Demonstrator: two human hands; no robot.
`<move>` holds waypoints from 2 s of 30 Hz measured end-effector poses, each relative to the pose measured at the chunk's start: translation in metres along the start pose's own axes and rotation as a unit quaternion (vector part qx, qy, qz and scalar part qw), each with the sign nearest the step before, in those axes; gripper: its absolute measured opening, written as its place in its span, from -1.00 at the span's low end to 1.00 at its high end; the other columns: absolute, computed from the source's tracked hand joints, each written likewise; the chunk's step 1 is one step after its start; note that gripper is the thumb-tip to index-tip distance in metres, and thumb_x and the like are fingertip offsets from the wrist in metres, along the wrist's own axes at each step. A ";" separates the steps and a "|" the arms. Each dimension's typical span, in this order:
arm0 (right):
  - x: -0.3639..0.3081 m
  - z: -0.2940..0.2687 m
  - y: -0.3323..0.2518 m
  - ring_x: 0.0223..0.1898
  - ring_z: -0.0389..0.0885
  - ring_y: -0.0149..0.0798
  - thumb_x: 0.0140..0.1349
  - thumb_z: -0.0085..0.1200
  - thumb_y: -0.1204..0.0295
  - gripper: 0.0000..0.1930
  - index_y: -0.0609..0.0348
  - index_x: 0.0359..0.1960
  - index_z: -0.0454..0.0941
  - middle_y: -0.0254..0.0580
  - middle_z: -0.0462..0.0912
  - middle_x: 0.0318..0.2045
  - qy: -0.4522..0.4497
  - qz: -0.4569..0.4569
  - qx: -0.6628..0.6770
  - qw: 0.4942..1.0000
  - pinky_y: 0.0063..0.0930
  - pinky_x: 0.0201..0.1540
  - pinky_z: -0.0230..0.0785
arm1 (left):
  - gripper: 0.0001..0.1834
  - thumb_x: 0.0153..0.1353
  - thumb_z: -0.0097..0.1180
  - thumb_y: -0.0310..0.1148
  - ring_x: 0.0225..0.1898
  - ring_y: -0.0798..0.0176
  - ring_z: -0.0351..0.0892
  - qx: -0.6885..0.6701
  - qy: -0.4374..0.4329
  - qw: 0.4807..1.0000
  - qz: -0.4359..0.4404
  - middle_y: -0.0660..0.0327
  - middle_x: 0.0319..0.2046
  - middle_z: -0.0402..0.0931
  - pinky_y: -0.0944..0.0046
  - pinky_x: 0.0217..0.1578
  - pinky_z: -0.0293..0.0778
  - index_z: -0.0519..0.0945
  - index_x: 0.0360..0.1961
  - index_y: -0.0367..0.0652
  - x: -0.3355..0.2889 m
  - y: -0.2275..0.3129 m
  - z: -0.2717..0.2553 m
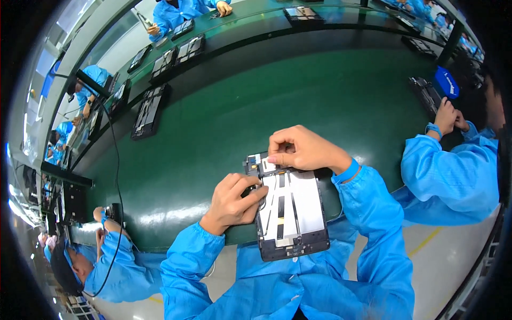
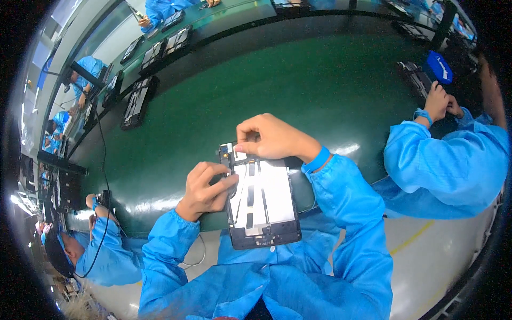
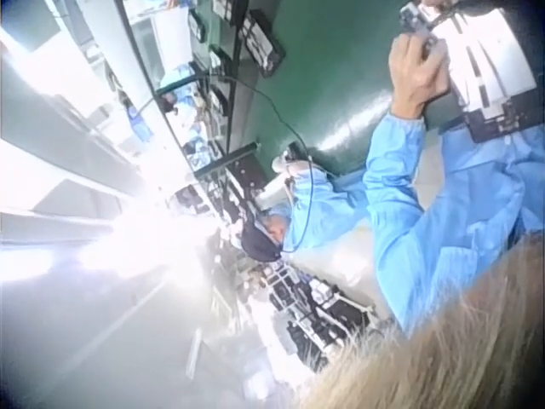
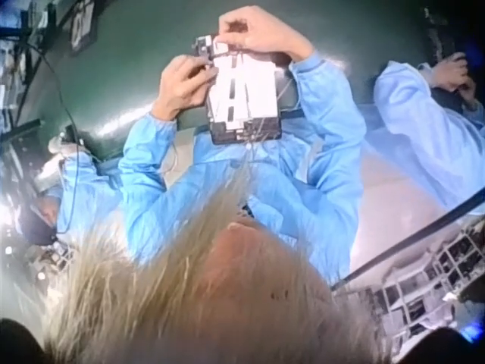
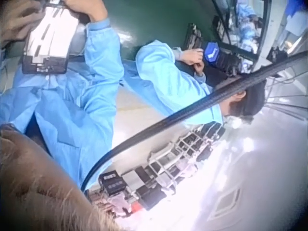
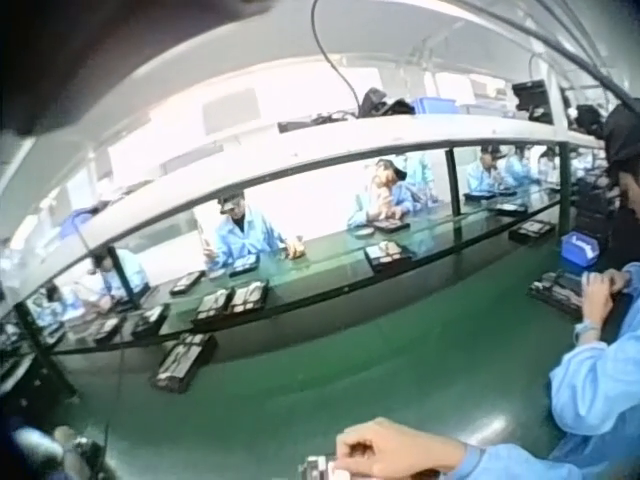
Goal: The person connects ribbon cables and presses adhesive tape onto electronic tablet components by hand, taking each device from the conveyor belt and sliding it forward along the line.
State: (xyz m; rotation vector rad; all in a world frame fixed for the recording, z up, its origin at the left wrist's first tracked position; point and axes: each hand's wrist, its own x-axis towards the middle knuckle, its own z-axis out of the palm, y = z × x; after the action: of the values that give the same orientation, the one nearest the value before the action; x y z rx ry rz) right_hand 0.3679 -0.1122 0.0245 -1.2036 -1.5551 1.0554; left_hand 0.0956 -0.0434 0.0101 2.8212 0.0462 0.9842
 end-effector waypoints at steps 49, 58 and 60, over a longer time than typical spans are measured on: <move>-0.028 -0.057 -0.022 -0.65 0.32 -0.50 0.25 0.38 0.43 -0.66 0.16 -0.65 0.54 -0.43 0.44 -0.72 -0.155 0.210 -0.125 0.957 -0.38 -0.53 0.10 | -0.12 0.10 0.18 -0.77 -0.22 0.13 0.68 -0.116 0.010 0.939 -0.323 -0.15 0.41 0.40 0.07 0.04 0.63 0.41 0.54 -0.20 0.032 0.077 0.027; -0.028 -0.059 -0.014 -0.65 0.35 -0.49 0.27 0.37 0.42 -0.66 0.17 -0.65 0.54 -0.42 0.47 -0.73 -0.165 0.209 -0.127 0.955 -0.38 -0.52 0.12 | -0.10 0.10 0.05 -0.81 -0.12 0.15 0.62 -0.172 0.012 0.912 -0.373 -0.13 0.45 0.35 0.22 -0.11 0.62 0.42 0.56 -0.17 0.035 0.076 0.023; -0.028 -0.059 -0.016 -0.65 0.35 -0.50 0.27 0.37 0.42 -0.66 0.17 -0.64 0.54 -0.42 0.47 -0.73 -0.172 0.205 -0.125 0.955 -0.38 -0.52 0.12 | -0.06 0.08 -0.01 -0.85 -0.02 -0.02 0.69 -0.164 0.012 0.924 -0.346 -0.17 0.45 0.29 0.12 -0.29 0.68 0.39 0.58 -0.16 0.032 0.073 0.024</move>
State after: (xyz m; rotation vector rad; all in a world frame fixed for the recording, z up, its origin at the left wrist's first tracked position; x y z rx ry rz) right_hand 0.4253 -0.1357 0.0509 -1.6340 -1.7883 1.4281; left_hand 0.1344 -0.1161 0.0228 2.2086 0.7473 0.7582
